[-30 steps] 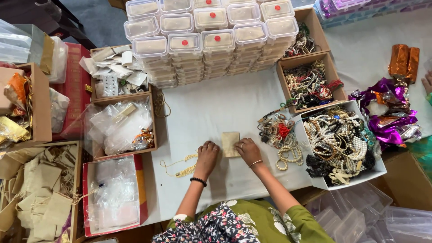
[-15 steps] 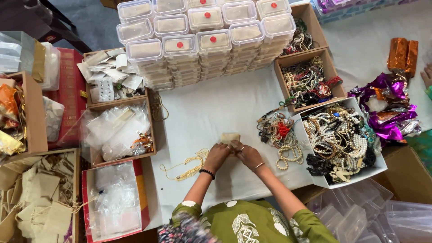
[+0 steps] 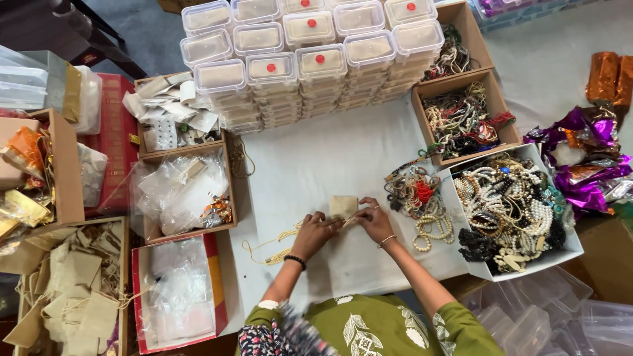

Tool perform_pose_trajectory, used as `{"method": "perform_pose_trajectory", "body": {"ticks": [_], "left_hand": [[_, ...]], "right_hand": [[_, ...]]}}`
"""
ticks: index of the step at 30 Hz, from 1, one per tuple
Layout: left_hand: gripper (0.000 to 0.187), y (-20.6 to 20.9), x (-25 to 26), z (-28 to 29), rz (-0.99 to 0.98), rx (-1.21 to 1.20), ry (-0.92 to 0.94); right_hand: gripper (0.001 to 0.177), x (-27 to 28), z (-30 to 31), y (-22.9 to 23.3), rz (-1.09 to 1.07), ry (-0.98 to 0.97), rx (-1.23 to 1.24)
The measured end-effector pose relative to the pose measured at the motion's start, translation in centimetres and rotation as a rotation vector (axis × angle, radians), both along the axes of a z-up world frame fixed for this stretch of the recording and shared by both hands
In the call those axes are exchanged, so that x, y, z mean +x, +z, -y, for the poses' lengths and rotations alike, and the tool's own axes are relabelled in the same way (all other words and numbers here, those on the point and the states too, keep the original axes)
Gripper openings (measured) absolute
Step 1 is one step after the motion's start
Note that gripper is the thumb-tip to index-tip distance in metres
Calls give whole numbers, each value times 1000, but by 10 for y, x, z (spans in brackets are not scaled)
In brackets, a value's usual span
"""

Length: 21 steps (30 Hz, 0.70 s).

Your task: The person sorts through various jewelry items, including necklaces and bracelets, on a table. They place selected items into small cloth pouches, then put the pouches into clear plastic containers. The person stacks the filled containers on the table.

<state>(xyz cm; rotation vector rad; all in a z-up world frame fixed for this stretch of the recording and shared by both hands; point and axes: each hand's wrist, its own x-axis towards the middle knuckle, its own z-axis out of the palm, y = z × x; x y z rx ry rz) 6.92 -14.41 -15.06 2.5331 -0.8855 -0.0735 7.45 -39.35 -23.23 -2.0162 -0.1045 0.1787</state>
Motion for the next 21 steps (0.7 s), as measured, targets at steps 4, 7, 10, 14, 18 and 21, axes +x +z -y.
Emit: {"method": "perform_pose_trajectory", "body": {"ticks": [4,7,10,14,18,21], "left_hand": [[29,-22,-4,22,-347,-326,428],[24,1,5,43,-362,-344,687],[29,-1,18,53,-445,-371,792],[33,-4,34,56,-567,-393,935],[35,-23,49,58,-666,-276,1007],[37,-29,63,57,-775,-210,1028]], "right_hand": [[34,11,-3,-7,-199,-220,193],[58,25,-11,6,-321,-365,313],[58,28,-19,17,-367,-471,288],[52,24,-31,48,-299,-534,184],[38,22,-25,68,80,-342,-121],[33,24,-19,79,415,39,-334]]}}
